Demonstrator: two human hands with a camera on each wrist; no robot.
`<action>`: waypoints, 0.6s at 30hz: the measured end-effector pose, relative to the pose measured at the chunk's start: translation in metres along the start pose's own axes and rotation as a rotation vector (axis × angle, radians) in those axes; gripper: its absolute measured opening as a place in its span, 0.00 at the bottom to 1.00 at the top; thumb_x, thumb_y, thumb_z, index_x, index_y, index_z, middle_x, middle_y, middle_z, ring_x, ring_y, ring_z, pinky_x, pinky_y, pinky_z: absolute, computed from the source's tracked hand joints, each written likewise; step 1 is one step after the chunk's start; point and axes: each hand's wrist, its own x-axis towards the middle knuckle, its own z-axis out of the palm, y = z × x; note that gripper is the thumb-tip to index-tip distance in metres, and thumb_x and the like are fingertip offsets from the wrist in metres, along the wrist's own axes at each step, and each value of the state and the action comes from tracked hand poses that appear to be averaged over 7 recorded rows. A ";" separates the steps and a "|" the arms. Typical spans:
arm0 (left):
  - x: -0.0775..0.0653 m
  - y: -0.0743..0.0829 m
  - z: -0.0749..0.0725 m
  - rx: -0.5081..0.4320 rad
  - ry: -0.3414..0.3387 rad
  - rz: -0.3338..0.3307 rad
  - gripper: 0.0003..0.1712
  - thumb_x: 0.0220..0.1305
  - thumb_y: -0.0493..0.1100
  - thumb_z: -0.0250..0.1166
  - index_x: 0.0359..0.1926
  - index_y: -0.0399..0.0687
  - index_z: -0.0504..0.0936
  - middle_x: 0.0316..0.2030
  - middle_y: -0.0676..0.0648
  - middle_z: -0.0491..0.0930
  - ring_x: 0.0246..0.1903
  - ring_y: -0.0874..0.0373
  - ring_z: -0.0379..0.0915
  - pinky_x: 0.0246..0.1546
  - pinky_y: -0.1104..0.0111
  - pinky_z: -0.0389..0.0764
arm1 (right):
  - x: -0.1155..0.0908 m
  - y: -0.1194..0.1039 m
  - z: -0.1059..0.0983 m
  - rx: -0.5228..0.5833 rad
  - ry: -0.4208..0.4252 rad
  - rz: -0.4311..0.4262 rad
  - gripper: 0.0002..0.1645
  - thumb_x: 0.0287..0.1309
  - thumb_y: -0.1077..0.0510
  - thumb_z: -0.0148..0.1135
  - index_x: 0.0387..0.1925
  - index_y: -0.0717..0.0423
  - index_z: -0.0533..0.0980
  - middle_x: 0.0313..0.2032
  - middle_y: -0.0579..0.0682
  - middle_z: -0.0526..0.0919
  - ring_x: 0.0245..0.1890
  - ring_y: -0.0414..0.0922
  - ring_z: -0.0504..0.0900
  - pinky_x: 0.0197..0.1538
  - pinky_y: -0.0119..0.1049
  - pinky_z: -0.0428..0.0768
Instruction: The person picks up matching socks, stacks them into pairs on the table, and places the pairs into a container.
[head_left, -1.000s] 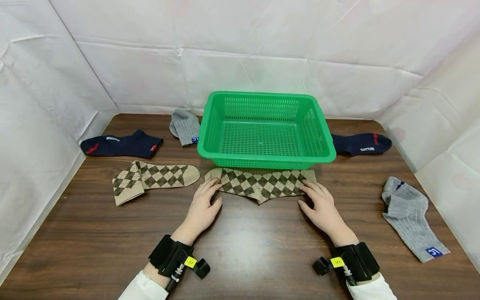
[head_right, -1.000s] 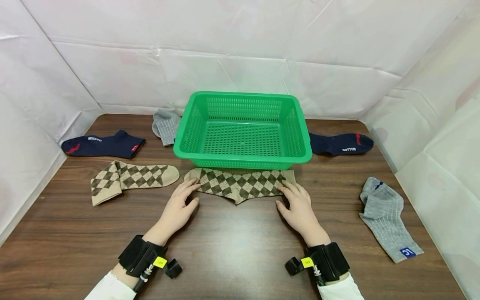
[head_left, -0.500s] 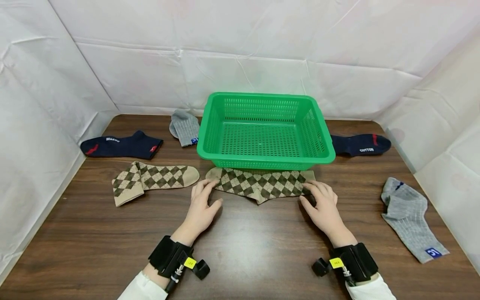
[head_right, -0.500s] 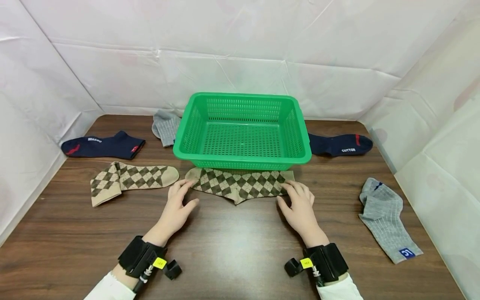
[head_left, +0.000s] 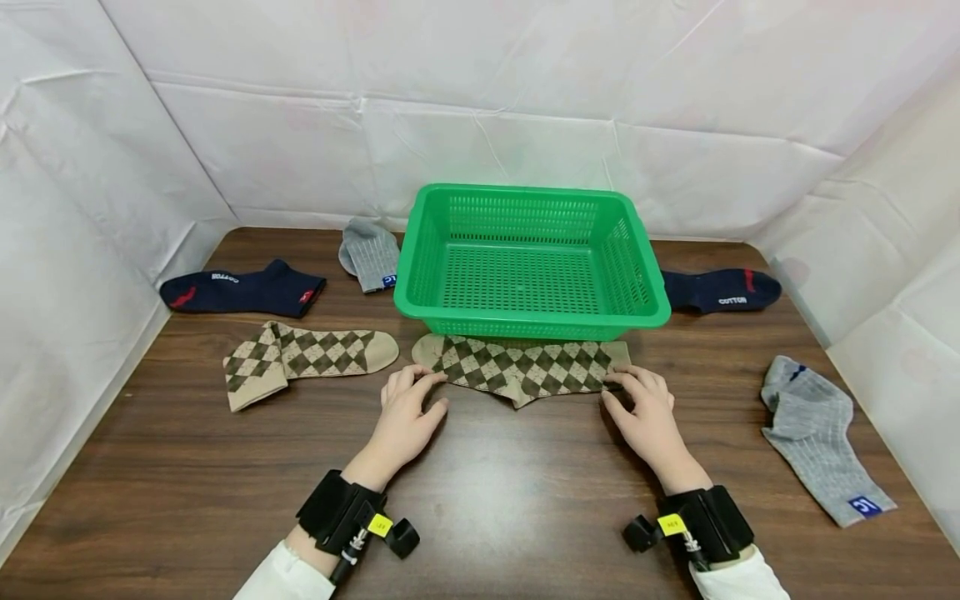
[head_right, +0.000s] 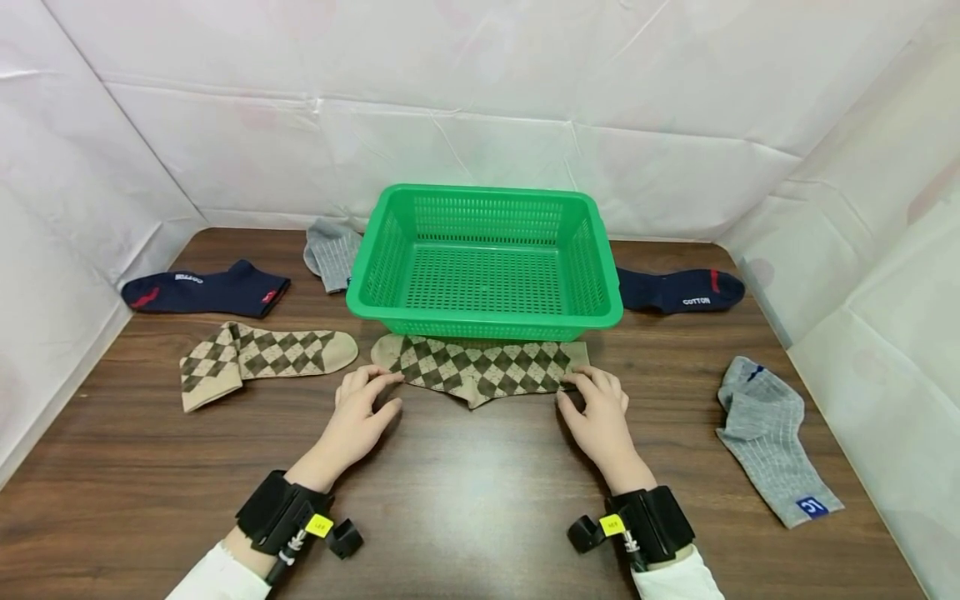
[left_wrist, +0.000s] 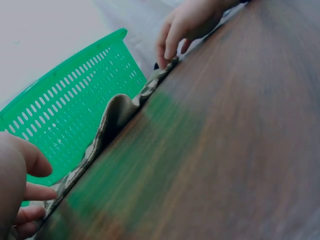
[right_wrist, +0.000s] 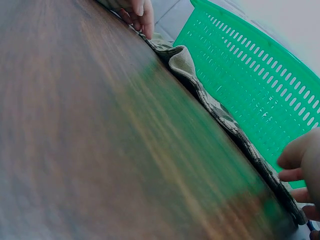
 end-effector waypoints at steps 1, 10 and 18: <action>0.000 0.001 0.000 -0.014 0.004 -0.006 0.20 0.63 0.40 0.59 0.56 0.41 0.76 0.55 0.39 0.68 0.58 0.43 0.56 0.57 0.50 0.52 | 0.000 0.000 0.000 0.011 0.013 -0.002 0.14 0.61 0.61 0.58 0.48 0.63 0.78 0.55 0.64 0.71 0.59 0.62 0.61 0.53 0.63 0.53; 0.001 0.002 -0.003 -0.147 0.058 -0.037 0.18 0.64 0.36 0.57 0.55 0.39 0.75 0.55 0.39 0.72 0.57 0.44 0.59 0.59 0.50 0.54 | 0.000 0.002 0.001 0.048 0.082 -0.007 0.11 0.59 0.63 0.59 0.43 0.64 0.79 0.51 0.64 0.73 0.55 0.62 0.64 0.53 0.61 0.55; 0.003 0.004 -0.023 -0.240 0.084 -0.104 0.20 0.64 0.35 0.56 0.57 0.37 0.72 0.58 0.38 0.69 0.60 0.44 0.57 0.60 0.48 0.60 | 0.000 0.002 0.002 0.070 0.099 -0.026 0.08 0.59 0.65 0.59 0.40 0.64 0.79 0.49 0.64 0.75 0.53 0.61 0.66 0.53 0.60 0.57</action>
